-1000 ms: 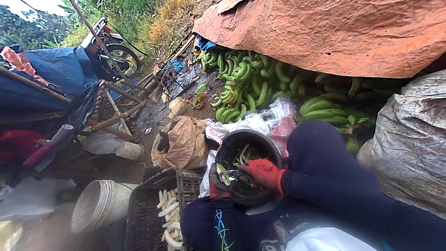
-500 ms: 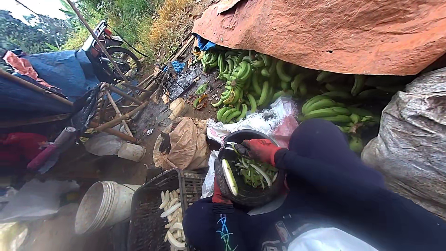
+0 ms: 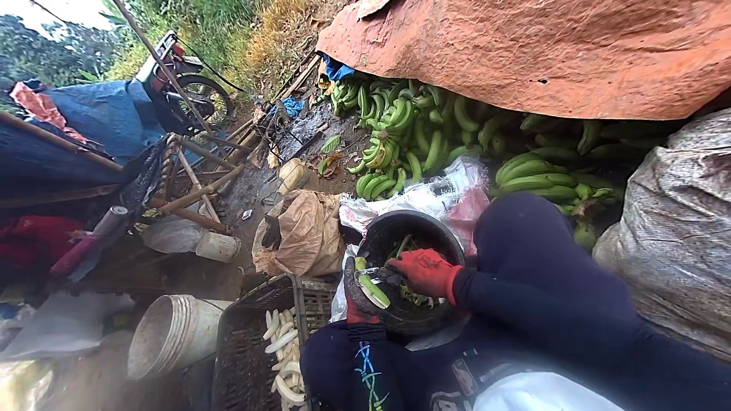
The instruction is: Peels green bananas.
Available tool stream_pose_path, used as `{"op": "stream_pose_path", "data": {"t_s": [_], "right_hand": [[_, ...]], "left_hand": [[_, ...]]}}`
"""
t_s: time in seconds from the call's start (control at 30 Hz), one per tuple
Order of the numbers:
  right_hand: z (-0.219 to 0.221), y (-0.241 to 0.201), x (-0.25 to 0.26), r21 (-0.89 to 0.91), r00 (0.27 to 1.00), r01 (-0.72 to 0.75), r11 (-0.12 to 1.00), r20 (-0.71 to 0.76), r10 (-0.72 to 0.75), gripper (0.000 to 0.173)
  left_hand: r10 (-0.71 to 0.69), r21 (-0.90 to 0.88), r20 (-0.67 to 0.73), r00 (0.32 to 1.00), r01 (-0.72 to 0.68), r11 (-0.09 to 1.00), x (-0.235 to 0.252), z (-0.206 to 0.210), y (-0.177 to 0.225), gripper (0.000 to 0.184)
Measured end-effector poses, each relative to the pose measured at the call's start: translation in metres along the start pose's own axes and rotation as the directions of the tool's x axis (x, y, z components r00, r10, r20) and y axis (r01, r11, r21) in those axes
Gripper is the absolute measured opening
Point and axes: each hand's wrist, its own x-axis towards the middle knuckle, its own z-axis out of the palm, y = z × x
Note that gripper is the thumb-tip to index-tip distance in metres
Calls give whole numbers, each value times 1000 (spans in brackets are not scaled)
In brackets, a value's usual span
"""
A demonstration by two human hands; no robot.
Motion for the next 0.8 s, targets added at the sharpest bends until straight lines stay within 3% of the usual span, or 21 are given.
{"op": "stream_pose_path", "data": {"t_s": [0.13,0.23,0.33,0.4,0.53,0.7,0.8], "right_hand": [[-1,-14,8,52,996,-77,996,-29,79,42],[-4,-20,12,102,989,-135,986,-47,141,42],[-14,-13,18,177,985,-171,969,6,173,41],[-15,-4,22,230,983,-180,957,21,180,39],[-16,21,24,316,971,-223,922,-9,238,40],[-22,30,5,192,1000,-18,981,-13,21,33],[-28,27,4,113,999,-31,993,47,26,33]], "left_hand": [[95,162,4,995,-95,982,-1,22,10,65],[61,93,-77,995,-53,994,-9,38,15,84],[51,153,-127,991,-31,988,-20,39,9,58],[69,399,-125,990,-13,917,-24,37,7,40],[50,661,-234,971,122,740,-32,49,13,42],[-12,722,-275,961,215,657,-27,45,21,54],[-56,766,-234,971,220,605,-29,45,23,57]]}}
